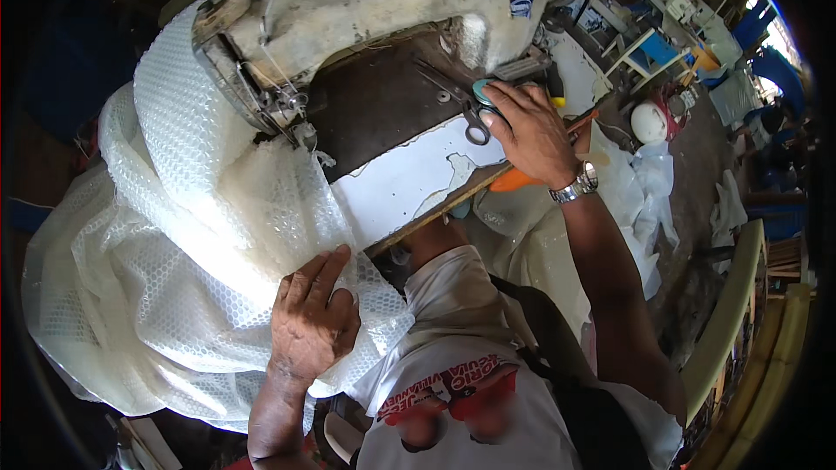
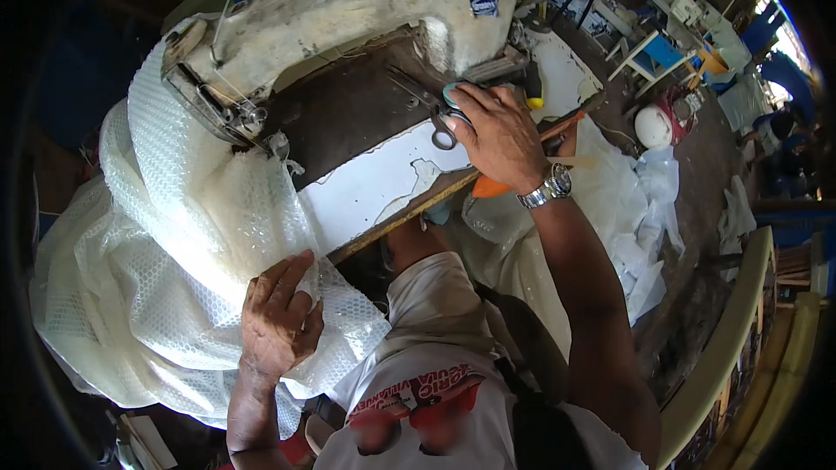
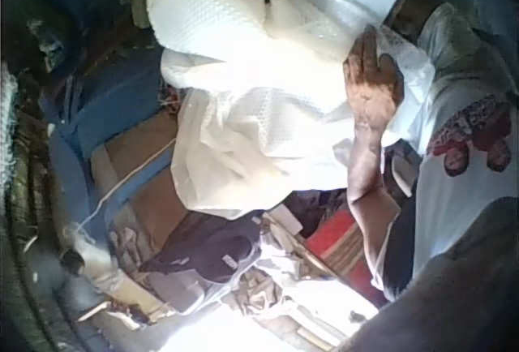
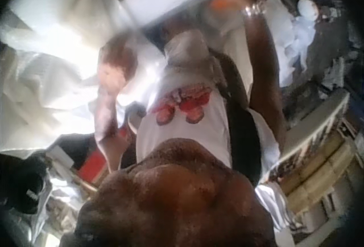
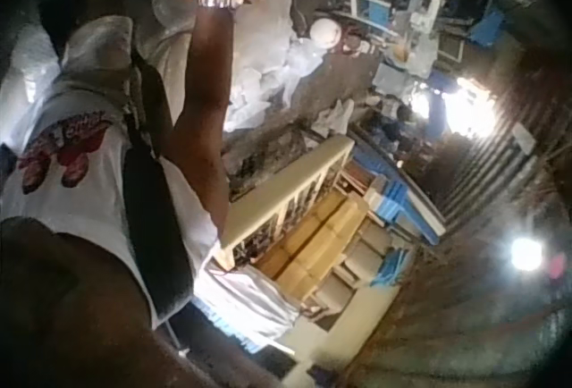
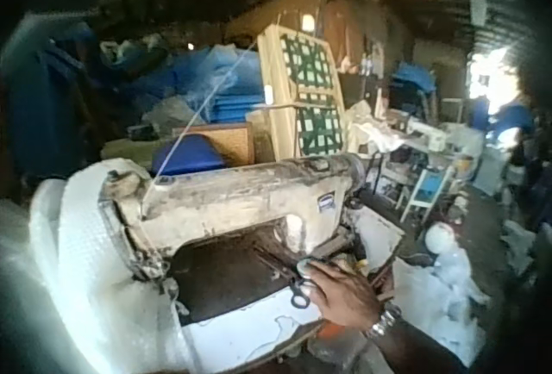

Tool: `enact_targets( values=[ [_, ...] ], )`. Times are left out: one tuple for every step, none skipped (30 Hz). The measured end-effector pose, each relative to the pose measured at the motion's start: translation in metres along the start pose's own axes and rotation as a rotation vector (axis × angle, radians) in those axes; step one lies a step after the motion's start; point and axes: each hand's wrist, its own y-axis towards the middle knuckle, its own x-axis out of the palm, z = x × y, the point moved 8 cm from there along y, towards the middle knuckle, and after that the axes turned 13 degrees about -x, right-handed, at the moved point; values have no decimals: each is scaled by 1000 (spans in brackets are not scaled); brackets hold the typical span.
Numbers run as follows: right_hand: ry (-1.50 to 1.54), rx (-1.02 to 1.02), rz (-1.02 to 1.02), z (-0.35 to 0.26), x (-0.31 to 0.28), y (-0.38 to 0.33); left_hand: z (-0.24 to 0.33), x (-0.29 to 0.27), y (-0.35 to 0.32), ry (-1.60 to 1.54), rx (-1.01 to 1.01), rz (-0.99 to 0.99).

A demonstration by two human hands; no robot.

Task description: Sewing pieces of bubble wrap together using an industrial sewing machine in a workshop.

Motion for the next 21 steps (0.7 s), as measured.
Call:
enact_targets(
  values=[
    [-3,-43,9,1,7,0,-1,1,-1,-8,-10,7],
    [-77,-7,-35,6,17,-1,-2,1,-2,-6,-12,15],
    [-153,42,-84,11,25,-4,-3,2,-2,-3,-14,20],
    [-109,118,-107,18,32,-7,-4,2,-2,-9,-21,14],
    [-105,100,-116,18,35,-6,-5,2,-2,-12,-22,13],
    [-83,131,-141,20,37,-8,-5,3,-2,-16,-23,0],
    [-77,138,-142,20,36,-6,-6,3,-2,-16,-26,-7],
    [-110,136,-157,18,33,-5,-6,1,-2,-34,-17,8],
    [-160,154,-208,15,33,-3,-7,1,-3,-42,-17,9],
    [-196,140,-194,6,26,1,-8,0,-4,-48,-12,15],
    [-251,160,-218,-4,24,2,-11,-3,-5,-36,-39,59],
    [-214,116,-94,-23,13,7,-11,-2,-6,-57,-29,50],
    [-182,41,39,-46,5,13,-11,0,-8,-99,-28,39],
    [-167,-63,82,-72,2,17,-11,1,-9,-84,-25,36],
    [-154,-103,101,-94,3,22,-11,-1,-8,-113,-24,71],
    [-14,-163,64,-115,12,32,-10,-2,-8,-104,-22,90],
    [111,-216,27,-134,21,43,-10,-2,-7,-96,-23,98],
    [203,-280,-18,-154,32,54,-10,-3,-7,-84,-24,107],
    [291,-341,-69,-173,43,63,-11,-2,-7,-95,-26,97],
    [294,-376,-107,-187,54,73,-11,-1,-6,-109,-32,84],
    [294,-427,-117,-198,62,82,-11,-1,-6,-105,-39,85]
  ],
)
